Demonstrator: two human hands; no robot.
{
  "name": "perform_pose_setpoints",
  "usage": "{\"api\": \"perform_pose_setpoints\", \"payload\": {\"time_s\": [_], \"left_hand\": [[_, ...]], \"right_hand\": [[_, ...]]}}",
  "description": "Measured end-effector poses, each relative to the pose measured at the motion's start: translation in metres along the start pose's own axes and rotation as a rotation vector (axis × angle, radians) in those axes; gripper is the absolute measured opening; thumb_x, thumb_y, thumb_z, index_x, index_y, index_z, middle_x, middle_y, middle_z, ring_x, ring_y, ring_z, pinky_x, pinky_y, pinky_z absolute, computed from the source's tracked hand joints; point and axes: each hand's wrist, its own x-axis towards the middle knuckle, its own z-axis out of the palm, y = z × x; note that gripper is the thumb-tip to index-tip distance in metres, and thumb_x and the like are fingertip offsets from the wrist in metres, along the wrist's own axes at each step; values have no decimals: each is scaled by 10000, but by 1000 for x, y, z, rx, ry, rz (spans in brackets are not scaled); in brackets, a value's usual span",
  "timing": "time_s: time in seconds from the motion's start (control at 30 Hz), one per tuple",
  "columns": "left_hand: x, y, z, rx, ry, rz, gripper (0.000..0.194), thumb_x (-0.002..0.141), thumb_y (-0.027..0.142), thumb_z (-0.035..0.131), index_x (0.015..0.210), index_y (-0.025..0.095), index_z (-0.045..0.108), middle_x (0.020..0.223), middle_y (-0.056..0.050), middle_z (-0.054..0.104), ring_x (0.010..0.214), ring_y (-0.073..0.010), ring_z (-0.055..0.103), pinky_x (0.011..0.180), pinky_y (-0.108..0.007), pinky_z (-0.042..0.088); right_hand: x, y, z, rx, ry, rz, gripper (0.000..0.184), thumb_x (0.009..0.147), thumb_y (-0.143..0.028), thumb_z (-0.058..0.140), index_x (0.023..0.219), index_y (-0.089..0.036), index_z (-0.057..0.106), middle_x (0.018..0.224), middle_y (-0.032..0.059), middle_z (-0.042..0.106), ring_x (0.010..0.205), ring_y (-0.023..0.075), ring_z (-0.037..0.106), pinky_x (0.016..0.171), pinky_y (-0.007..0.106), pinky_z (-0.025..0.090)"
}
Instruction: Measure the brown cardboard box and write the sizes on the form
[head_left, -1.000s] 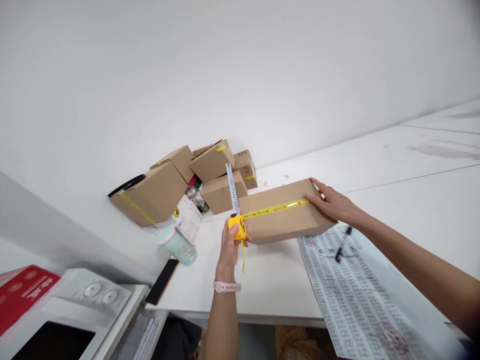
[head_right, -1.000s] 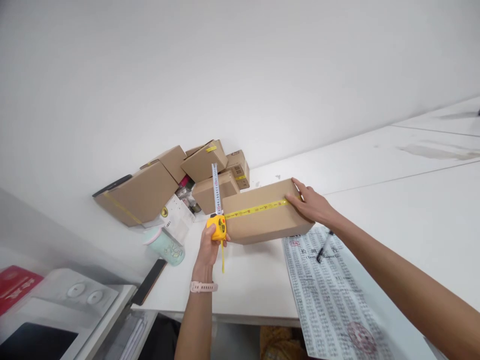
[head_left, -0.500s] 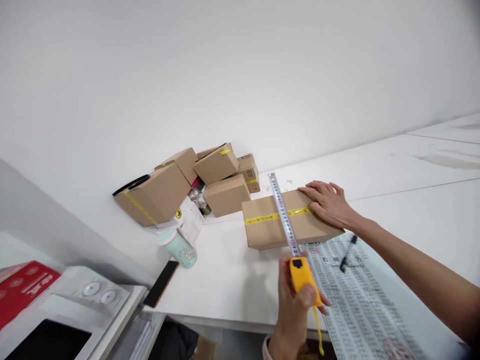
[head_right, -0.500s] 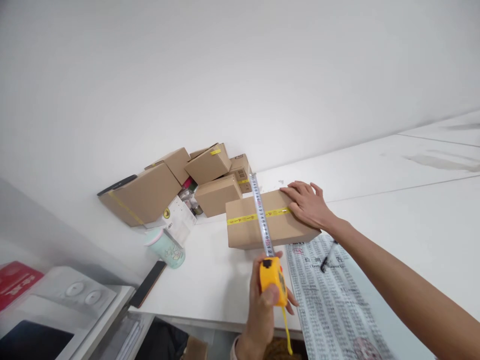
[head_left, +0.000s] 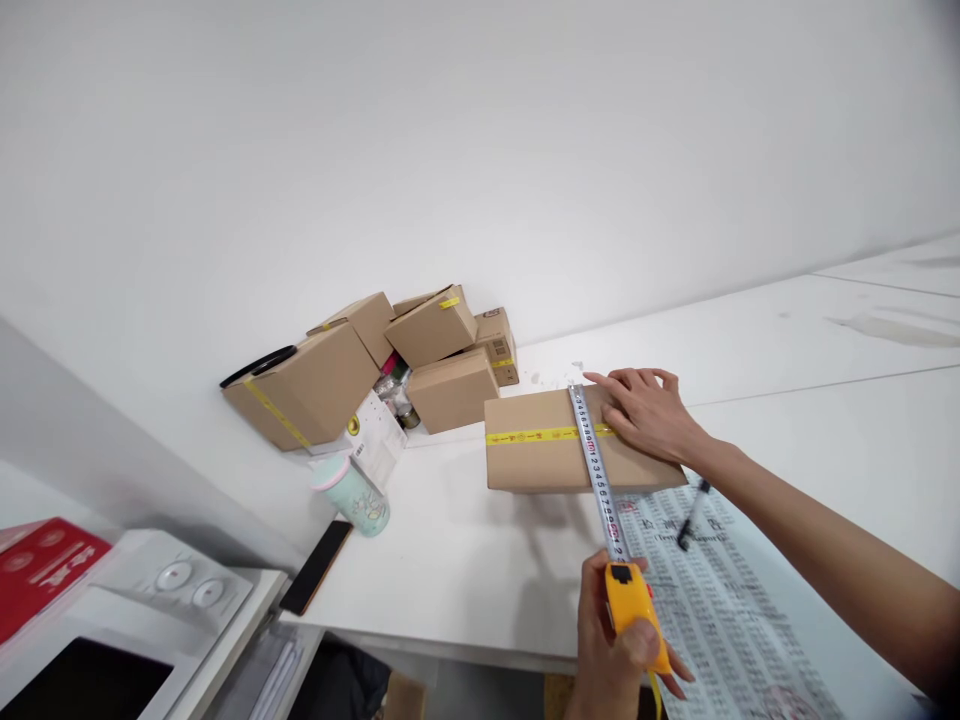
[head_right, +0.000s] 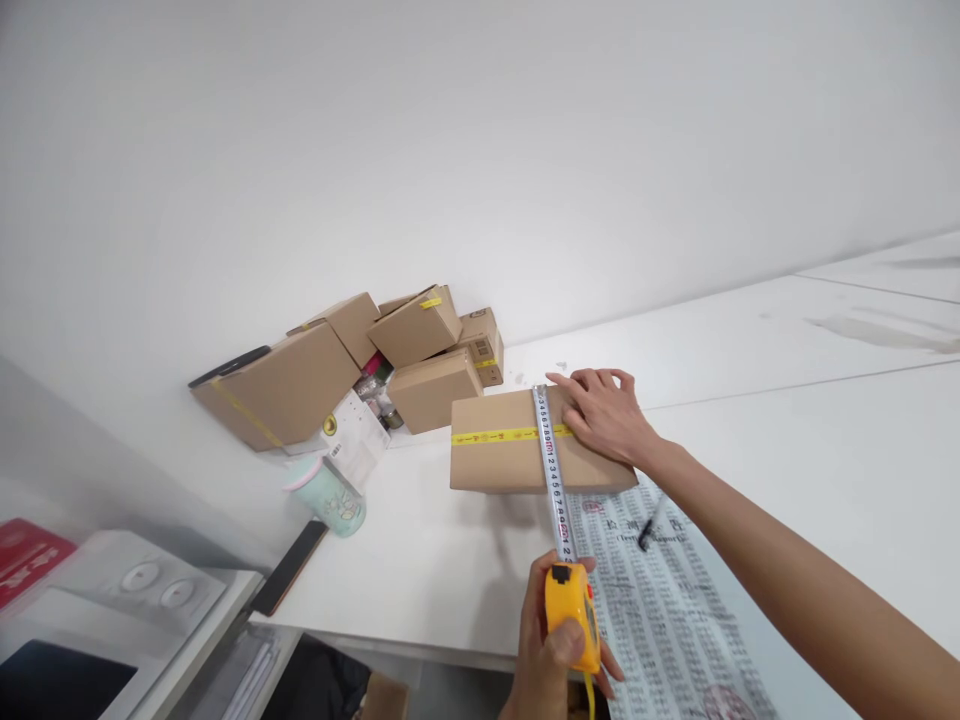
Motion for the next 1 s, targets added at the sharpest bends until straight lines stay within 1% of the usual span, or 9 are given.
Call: {"api": "perform_pose_setpoints", "payload": {"time_s": [0.07,0.2,0.37,0.53,0.7,0.77,0.87,0.93,1.0], "left_hand": [[-1,-3,-2,-19,0,-8,759,619,671,812,1224,278,579,1300,-108,556,471,-78,646,377,-171,448],[-2,-5,-6,-45,-10,-4,749,636,663,802,1239,286,565,1312,-118,555,474,-88,654,358,-163,426],[-2,-2,-10,-10,-22,10,742,675,661,794,1269,293,544,1352,-123,549,523,-83,667,408,-161,466],[1,0,-14,32,-80,17,741,671,661,813,1262,306,541,1327,-92,552,549,-69,667,424,-141,472],[2,-9,-18,25,-83,33,743,679,653,813,1270,299,533,1320,-102,559,555,-75,670,431,-146,481],[1,-8,-18,25,-92,29,758,675,658,816,1281,307,526,1319,-103,561,559,-76,668,439,-152,484],[-6,3,-16,31,-104,52,764,690,646,818,1314,331,512,1338,-104,561,581,-75,661,456,-159,480],[-13,17,-16,61,-88,112,776,695,625,829,1338,336,503,1362,-114,554,614,-82,656,487,-176,489],[-18,30,-18,102,-55,184,797,694,625,834,1351,318,503,1358,-130,561,667,-109,662,519,-200,500]], "right_hand": [[1,-2,-2,-35,-21,-18,541,955,-290,316,1458,-308,516,1183,115,647,1090,303,560,1024,536,299],[5,-4,-4,-79,-59,-60,568,944,-286,319,1465,-346,535,1232,120,640,1053,311,546,962,543,319],[8,-3,-3,-117,-85,-97,555,947,-288,325,1436,-378,572,1198,101,663,1033,306,529,947,535,309],[7,-1,-1,-135,-66,-111,544,976,-275,306,1440,-362,576,1186,99,659,1042,297,521,935,518,305],[6,0,0,-144,-62,-109,538,972,-274,327,1438,-363,579,1183,99,654,1022,292,518,921,514,307],[6,0,0,-127,-70,-101,535,975,-276,324,1440,-365,574,1186,100,652,1024,298,519,911,518,311],[3,-4,-2,-74,-52,-61,508,1006,-359,336,1477,-340,525,1186,109,648,1041,309,522,903,512,325],[-3,-9,-5,-34,-12,-42,525,1014,-459,376,1503,-301,484,1185,120,643,1055,313,522,908,502,336],[-14,-17,-9,-16,45,-58,557,1011,-509,416,1510,-265,460,1190,131,636,1064,311,519,918,492,339]]}}
